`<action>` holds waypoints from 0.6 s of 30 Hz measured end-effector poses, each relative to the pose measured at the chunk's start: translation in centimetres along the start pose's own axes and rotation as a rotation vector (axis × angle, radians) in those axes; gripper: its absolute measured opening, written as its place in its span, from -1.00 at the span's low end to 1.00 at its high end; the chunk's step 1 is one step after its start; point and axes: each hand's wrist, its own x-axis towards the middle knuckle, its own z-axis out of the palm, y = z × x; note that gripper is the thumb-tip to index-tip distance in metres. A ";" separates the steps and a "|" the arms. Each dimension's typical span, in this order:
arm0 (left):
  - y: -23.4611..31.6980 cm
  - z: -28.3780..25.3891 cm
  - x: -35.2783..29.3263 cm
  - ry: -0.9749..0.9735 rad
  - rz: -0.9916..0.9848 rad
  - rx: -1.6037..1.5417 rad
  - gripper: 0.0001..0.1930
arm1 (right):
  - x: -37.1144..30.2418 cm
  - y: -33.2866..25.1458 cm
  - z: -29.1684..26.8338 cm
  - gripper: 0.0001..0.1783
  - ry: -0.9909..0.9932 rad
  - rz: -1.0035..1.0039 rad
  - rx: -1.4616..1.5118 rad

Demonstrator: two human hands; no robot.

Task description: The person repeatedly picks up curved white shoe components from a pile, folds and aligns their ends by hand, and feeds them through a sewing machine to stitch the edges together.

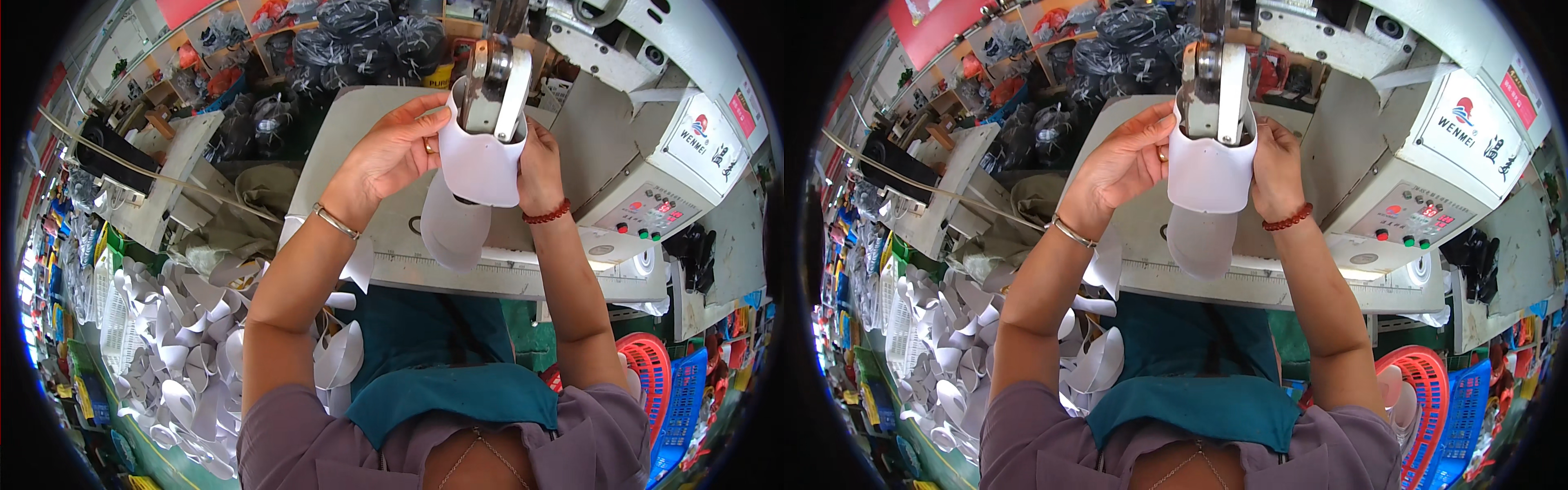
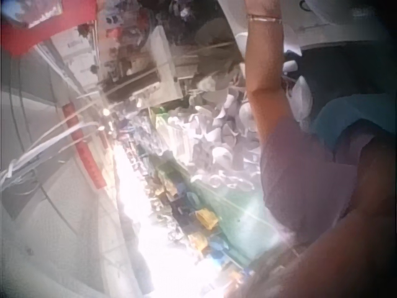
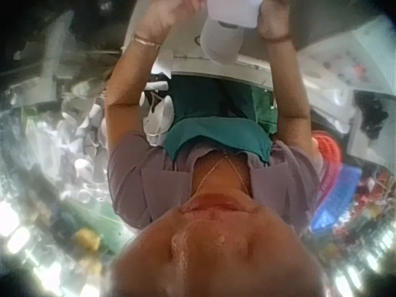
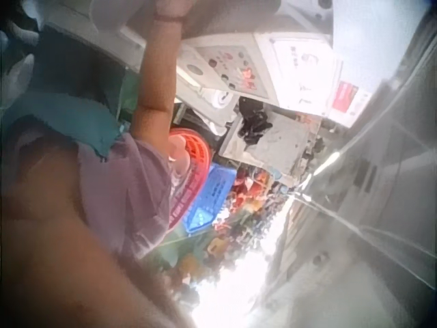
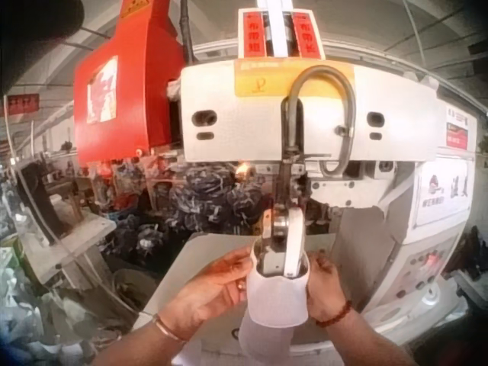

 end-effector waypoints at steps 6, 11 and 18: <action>-0.5 0.0 -0.2 0.063 0.009 -0.055 -0.64 | -0.5 -0.3 0.0 -0.68 -0.029 0.104 0.080; -1.0 -0.2 -0.2 0.045 0.041 0.039 -0.65 | -0.7 0.0 -0.5 -0.67 -0.033 0.023 -0.013; -1.7 -2.7 -0.2 0.069 0.033 0.277 -0.63 | -0.2 1.9 -0.7 -0.74 -0.100 -0.136 -0.179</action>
